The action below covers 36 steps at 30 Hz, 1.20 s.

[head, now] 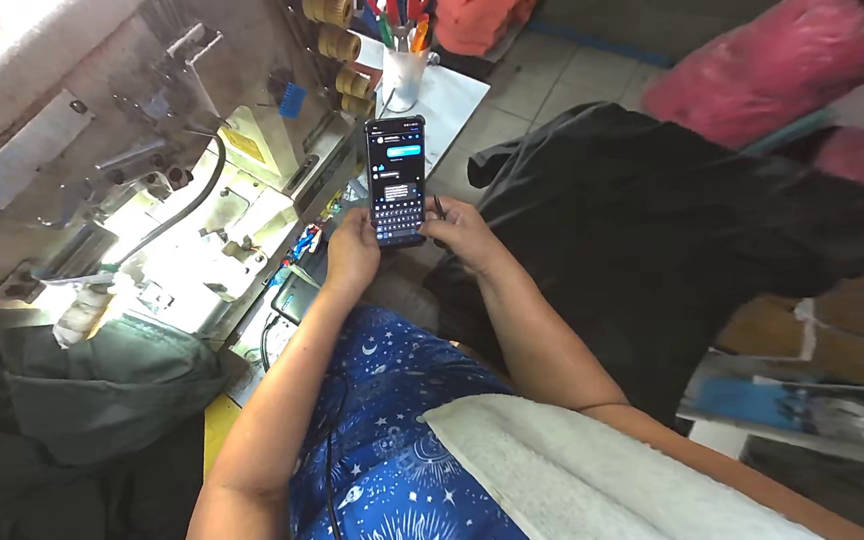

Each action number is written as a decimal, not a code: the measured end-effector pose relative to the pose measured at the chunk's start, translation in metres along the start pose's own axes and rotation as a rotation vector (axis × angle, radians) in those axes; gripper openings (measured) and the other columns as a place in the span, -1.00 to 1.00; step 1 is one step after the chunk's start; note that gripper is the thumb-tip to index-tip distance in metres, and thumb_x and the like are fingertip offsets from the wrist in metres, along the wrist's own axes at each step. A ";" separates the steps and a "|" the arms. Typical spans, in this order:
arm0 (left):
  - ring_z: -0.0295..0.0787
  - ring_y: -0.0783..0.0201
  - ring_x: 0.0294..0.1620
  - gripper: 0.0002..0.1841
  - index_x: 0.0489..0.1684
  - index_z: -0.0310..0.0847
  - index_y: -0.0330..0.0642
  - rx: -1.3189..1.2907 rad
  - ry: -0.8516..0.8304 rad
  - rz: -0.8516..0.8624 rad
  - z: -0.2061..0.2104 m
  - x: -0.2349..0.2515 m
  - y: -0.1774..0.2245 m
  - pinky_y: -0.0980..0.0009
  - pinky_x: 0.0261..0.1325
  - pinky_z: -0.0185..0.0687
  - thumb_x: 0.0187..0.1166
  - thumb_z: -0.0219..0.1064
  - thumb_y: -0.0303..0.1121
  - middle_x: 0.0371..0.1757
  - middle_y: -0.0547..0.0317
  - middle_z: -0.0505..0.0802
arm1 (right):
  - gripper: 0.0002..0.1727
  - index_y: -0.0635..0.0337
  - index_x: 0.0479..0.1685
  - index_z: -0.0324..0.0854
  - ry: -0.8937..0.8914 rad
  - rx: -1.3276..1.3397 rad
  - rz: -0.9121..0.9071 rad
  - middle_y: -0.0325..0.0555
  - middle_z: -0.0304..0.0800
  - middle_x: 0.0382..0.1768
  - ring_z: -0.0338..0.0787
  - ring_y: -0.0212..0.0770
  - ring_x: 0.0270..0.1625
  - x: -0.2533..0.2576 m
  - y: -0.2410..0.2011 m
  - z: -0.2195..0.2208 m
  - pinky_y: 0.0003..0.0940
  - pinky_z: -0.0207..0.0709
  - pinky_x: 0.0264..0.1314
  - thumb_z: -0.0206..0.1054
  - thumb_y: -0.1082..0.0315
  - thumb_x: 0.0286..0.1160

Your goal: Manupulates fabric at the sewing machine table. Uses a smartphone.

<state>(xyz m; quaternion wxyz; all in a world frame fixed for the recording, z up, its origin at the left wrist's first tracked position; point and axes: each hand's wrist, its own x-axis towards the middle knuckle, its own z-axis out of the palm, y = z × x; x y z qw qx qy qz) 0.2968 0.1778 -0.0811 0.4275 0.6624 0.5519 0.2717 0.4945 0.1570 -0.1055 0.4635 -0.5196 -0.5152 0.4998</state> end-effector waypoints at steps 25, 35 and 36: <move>0.82 0.07 0.02 -0.72 0.26 0.57 -0.36 0.002 0.023 0.015 0.002 -0.002 -0.001 0.07 0.20 0.68 0.83 0.01 -0.45 0.00 -0.14 0.83 | -0.60 0.29 0.19 0.61 0.024 0.011 -0.014 -0.18 0.76 -0.21 0.74 -0.41 -0.21 0.001 0.004 0.004 -0.44 0.68 -0.06 0.43 0.46 0.30; 0.81 0.09 -0.06 -0.73 0.23 0.56 -0.36 -0.013 0.024 0.026 0.001 -0.004 -0.002 0.08 0.11 0.69 0.83 0.00 -0.45 -0.03 -0.13 0.82 | -0.60 0.28 0.18 0.60 0.025 -0.008 -0.029 -0.24 0.70 -0.30 0.66 -0.46 -0.31 0.000 0.003 0.007 -0.50 0.58 -0.20 0.40 0.44 0.31; 0.80 0.09 -0.06 -0.73 0.24 0.56 -0.36 -0.016 0.024 0.020 0.000 -0.004 -0.002 0.08 0.12 0.69 0.83 0.01 -0.45 -0.03 -0.14 0.82 | -0.60 0.28 0.18 0.60 0.027 -0.011 -0.025 -0.24 0.71 -0.29 0.67 -0.46 -0.30 0.000 0.002 0.007 -0.51 0.58 -0.20 0.40 0.44 0.31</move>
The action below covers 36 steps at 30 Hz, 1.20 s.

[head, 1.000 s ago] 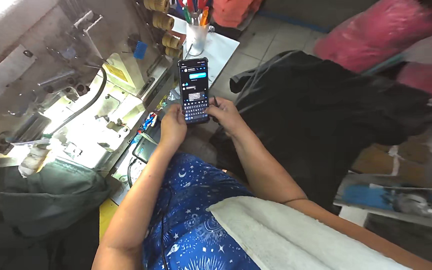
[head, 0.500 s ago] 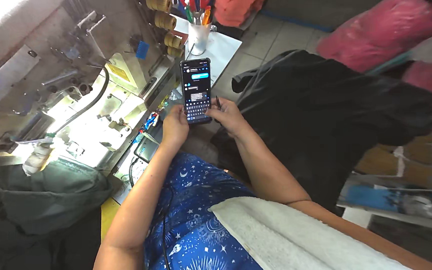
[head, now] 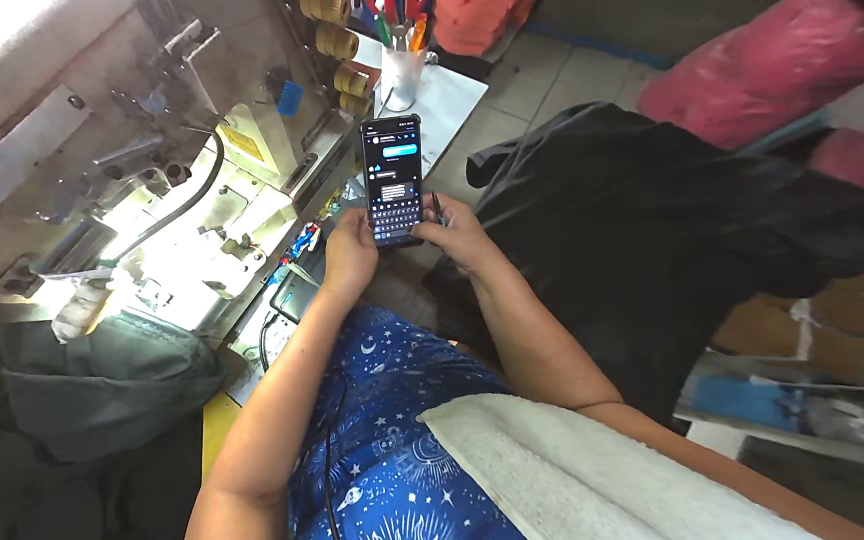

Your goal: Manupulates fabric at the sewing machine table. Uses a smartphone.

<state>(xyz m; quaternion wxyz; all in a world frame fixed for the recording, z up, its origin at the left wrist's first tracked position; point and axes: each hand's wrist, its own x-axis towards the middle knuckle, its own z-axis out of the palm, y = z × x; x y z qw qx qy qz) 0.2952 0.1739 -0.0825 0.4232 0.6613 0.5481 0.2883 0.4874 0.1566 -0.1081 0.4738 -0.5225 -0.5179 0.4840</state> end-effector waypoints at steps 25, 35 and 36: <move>0.81 0.06 0.06 -0.71 0.28 0.57 -0.37 0.015 0.003 0.007 -0.003 0.001 0.004 0.05 0.24 0.67 0.83 0.01 -0.44 0.02 -0.15 0.84 | -0.61 0.29 0.16 0.59 0.010 -0.012 -0.020 -0.22 0.74 -0.25 0.68 -0.47 -0.27 0.002 -0.002 0.001 -0.52 0.57 -0.20 0.38 0.45 0.30; 0.82 0.10 0.03 -0.74 0.24 0.56 -0.35 0.006 0.001 -0.001 0.000 0.002 0.002 0.08 0.22 0.67 0.82 0.02 -0.44 -0.02 -0.12 0.83 | -0.65 0.28 0.16 0.60 0.024 0.005 0.010 -0.21 0.78 -0.23 0.73 -0.47 -0.26 0.003 0.000 0.002 -0.53 0.62 -0.17 0.39 0.46 0.37; 0.82 0.09 0.04 -0.74 0.24 0.56 -0.35 0.004 0.001 0.001 0.000 0.002 0.001 0.08 0.22 0.67 0.82 0.02 -0.45 -0.02 -0.12 0.83 | -0.66 0.28 0.15 0.60 0.033 0.003 0.017 -0.21 0.76 -0.24 0.71 -0.46 -0.27 0.003 0.001 0.003 -0.52 0.61 -0.17 0.40 0.45 0.38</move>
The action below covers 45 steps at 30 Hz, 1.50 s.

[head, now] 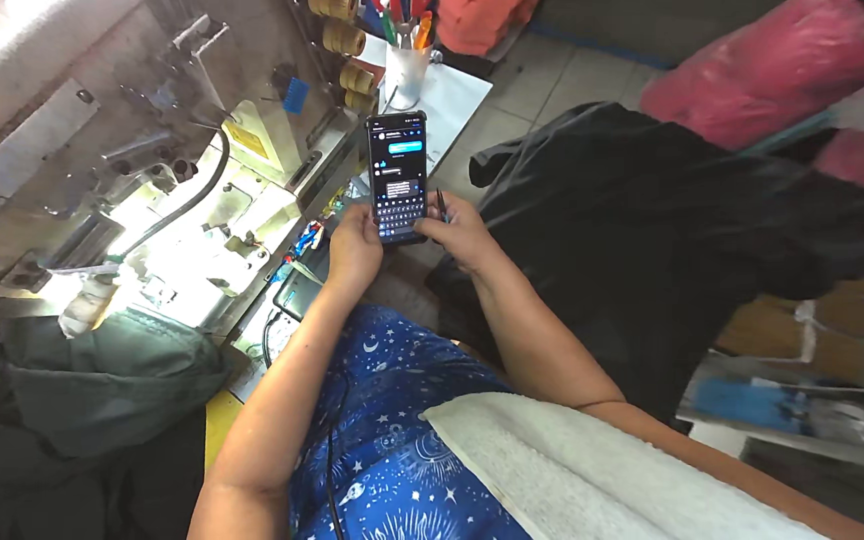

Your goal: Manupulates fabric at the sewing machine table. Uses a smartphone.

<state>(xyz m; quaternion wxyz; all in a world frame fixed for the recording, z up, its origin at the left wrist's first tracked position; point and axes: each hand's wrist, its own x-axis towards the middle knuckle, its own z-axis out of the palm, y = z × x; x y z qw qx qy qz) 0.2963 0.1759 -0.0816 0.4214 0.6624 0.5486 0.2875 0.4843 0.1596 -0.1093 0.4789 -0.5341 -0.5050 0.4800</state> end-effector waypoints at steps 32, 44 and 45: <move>0.81 0.04 0.06 -0.73 0.25 0.57 -0.37 0.041 -0.012 0.004 0.004 -0.005 0.005 0.06 0.24 0.65 0.83 0.02 -0.45 0.01 -0.16 0.83 | -0.76 0.15 -0.19 0.63 0.201 0.004 0.136 -0.25 0.71 -0.37 0.67 -0.44 -0.33 -0.002 -0.007 0.013 -0.46 0.50 -0.28 0.30 0.14 0.59; 0.82 0.02 0.10 -0.71 0.32 0.55 -0.36 0.050 -0.026 -0.008 0.005 -0.003 0.008 0.02 0.27 0.66 0.82 0.02 -0.44 0.04 -0.17 0.84 | -0.42 0.24 0.27 0.61 0.140 -0.117 0.152 0.02 0.82 0.05 0.84 -0.19 0.08 -0.004 -0.009 0.017 -0.10 0.71 0.21 0.59 0.18 0.24; 0.82 0.02 0.12 -0.71 0.33 0.55 -0.35 0.055 -0.026 -0.009 0.005 -0.003 0.008 0.02 0.30 0.66 0.82 0.03 -0.44 0.06 -0.17 0.84 | -0.40 0.24 0.28 0.61 0.148 -0.126 0.155 0.03 0.82 0.05 0.83 -0.18 0.08 -0.003 -0.008 0.018 -0.08 0.71 0.23 0.61 0.15 0.25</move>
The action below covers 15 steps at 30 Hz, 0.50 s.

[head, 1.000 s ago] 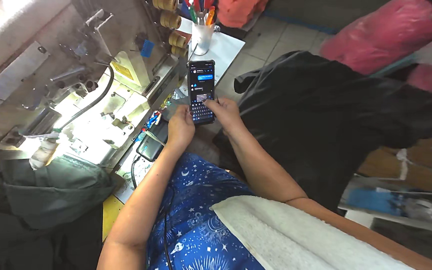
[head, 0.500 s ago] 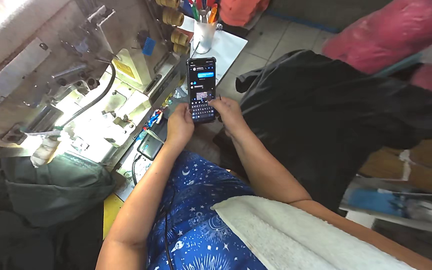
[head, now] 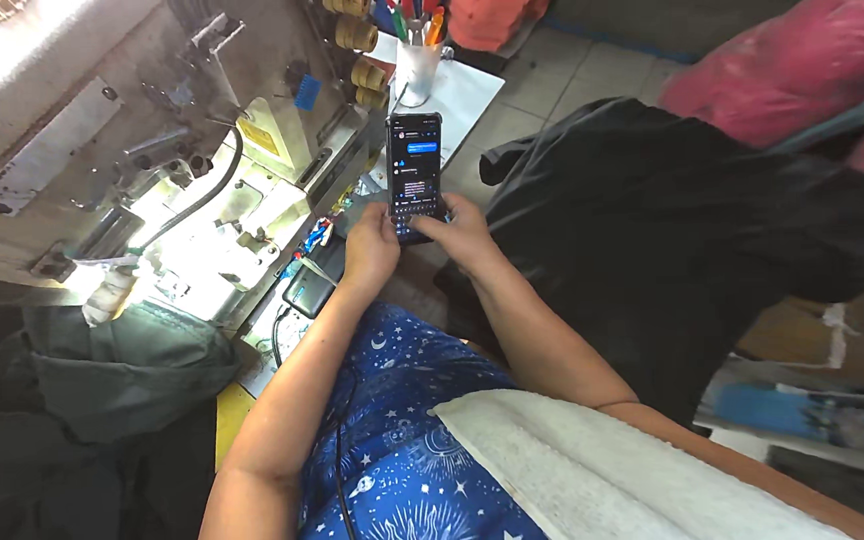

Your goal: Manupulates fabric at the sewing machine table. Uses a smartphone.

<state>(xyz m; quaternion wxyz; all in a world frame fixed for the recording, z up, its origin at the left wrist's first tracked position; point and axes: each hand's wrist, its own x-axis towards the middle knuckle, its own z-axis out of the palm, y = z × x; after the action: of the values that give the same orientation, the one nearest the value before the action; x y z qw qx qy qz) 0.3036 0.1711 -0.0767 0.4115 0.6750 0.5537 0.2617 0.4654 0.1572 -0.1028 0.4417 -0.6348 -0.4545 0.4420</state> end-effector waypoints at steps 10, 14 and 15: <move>0.81 -0.01 0.16 -0.70 0.32 0.56 -0.39 -0.001 0.001 0.007 -0.004 0.005 -0.004 0.01 0.33 0.64 0.82 0.02 -0.45 0.09 -0.22 0.83 | -0.46 0.28 0.31 0.57 -0.096 0.066 -0.076 -0.02 0.80 -0.03 0.82 -0.28 -0.04 0.002 0.003 -0.009 -0.27 0.73 0.11 0.56 0.30 0.35; 0.81 0.00 0.15 -0.71 0.28 0.57 -0.39 -0.013 -0.008 0.007 -0.003 0.011 -0.005 0.02 0.33 0.63 0.82 0.03 -0.45 0.08 -0.20 0.84 | -0.50 0.31 0.25 0.58 -0.099 0.069 -0.111 -0.08 0.75 -0.14 0.74 -0.37 -0.20 0.008 0.008 -0.012 -0.39 0.69 -0.04 0.57 0.46 0.28; 0.81 0.02 0.14 -0.71 0.28 0.57 -0.39 -0.021 -0.009 0.002 -0.003 0.013 -0.006 0.02 0.32 0.64 0.82 0.03 -0.45 0.08 -0.19 0.84 | -0.50 0.31 0.25 0.58 -0.100 0.083 -0.116 -0.10 0.76 -0.15 0.74 -0.38 -0.20 0.009 0.009 -0.012 -0.40 0.68 -0.05 0.57 0.45 0.28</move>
<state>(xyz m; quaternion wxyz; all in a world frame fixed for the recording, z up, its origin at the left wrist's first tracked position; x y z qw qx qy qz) 0.3008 0.1848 -0.0817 0.4209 0.6724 0.5482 0.2649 0.4803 0.1620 -0.1100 0.4691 -0.5657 -0.4934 0.4654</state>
